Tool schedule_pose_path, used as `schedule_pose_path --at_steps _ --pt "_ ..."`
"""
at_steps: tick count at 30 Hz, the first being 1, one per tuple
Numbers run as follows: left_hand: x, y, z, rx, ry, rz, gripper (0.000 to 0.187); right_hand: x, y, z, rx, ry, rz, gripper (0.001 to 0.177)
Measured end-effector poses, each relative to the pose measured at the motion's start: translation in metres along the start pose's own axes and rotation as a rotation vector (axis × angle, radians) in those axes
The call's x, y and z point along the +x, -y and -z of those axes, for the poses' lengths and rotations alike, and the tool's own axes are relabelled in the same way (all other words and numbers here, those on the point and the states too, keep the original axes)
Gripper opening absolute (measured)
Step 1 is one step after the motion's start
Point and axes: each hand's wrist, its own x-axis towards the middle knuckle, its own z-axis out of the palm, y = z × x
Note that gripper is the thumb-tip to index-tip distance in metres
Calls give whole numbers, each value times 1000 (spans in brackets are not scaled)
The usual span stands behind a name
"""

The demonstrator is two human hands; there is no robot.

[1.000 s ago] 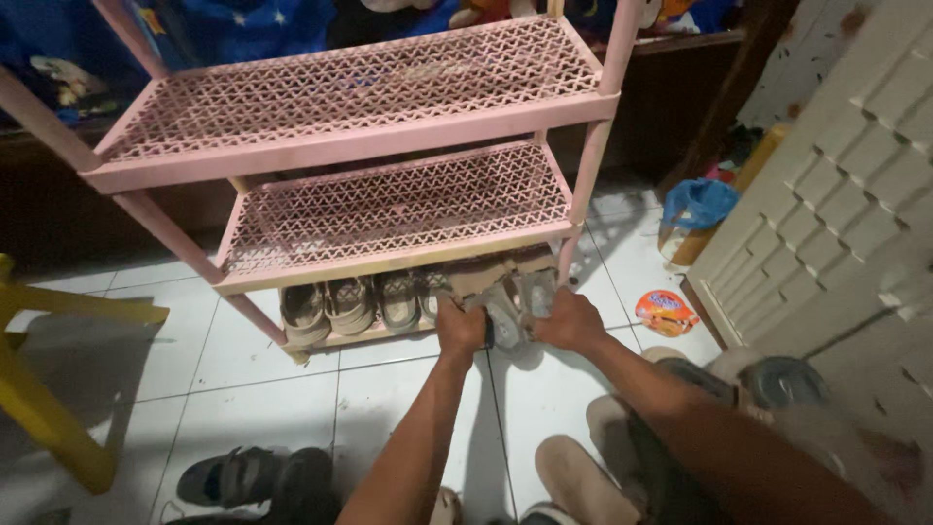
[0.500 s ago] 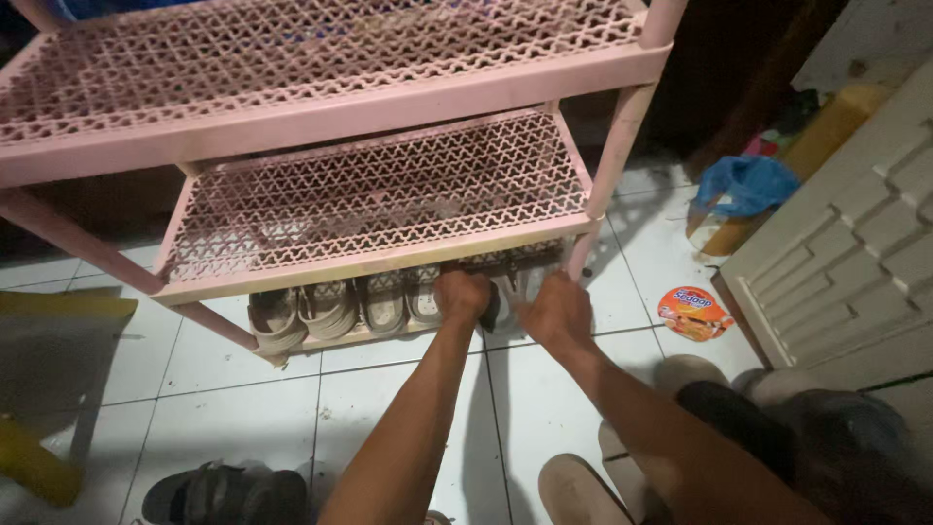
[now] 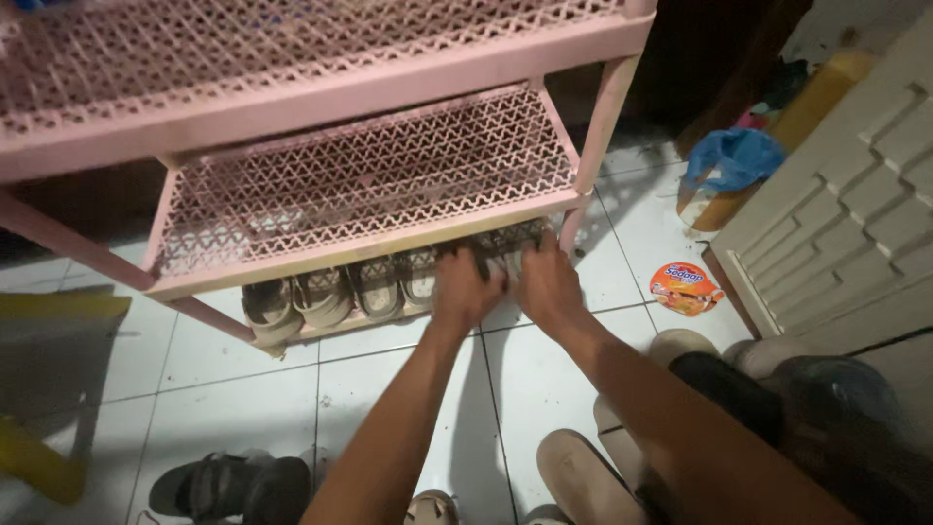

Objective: The person organizes multiple pairs of shoes and sandals by picking them up from the floor and placing them on a pink three-tier shoe rack. The person handles each pair by hand, arranging them neatly on the shelves.

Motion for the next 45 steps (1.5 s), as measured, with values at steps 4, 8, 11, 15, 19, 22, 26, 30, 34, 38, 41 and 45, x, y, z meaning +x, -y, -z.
schedule_pose_path --at_steps 4,8,11,15,19,22,26,30,34,38,41,45 --pt "-21 -5 8 -63 46 -35 67 -12 -8 4 56 -45 95 50" --pt "-22 -1 4 -179 54 -73 67 -14 -5 8 111 -27 97 50" --pt "-19 16 -1 -200 34 -150 64 -14 -7 -1 106 -73 119 47" --pt "-4 30 -9 -101 76 -140 60 -8 -24 -24 55 -173 234 53" --pt "-6 22 -11 -33 19 -18 47 7 -28 -44 -27 -208 285 45" --pt "-8 19 -11 56 -17 -55 43 10 -32 -41 -53 -246 351 44" --pt "-15 16 -11 152 -58 -68 37 1 -24 -17 120 -84 193 30" --pt "-22 11 5 71 -49 -83 48 -11 -26 -3 225 -360 -41 32" --pt "-26 12 9 64 -43 -84 50 18 -40 0 456 -563 -102 53" --pt "-25 19 3 50 -71 -128 42 30 -46 0 499 -342 -154 28" --pt "-25 25 -3 83 -80 -159 39 20 -51 -4 475 -392 -118 25" --pt "-45 36 -9 131 -115 -253 33 -3 -57 -6 387 -418 -79 24"
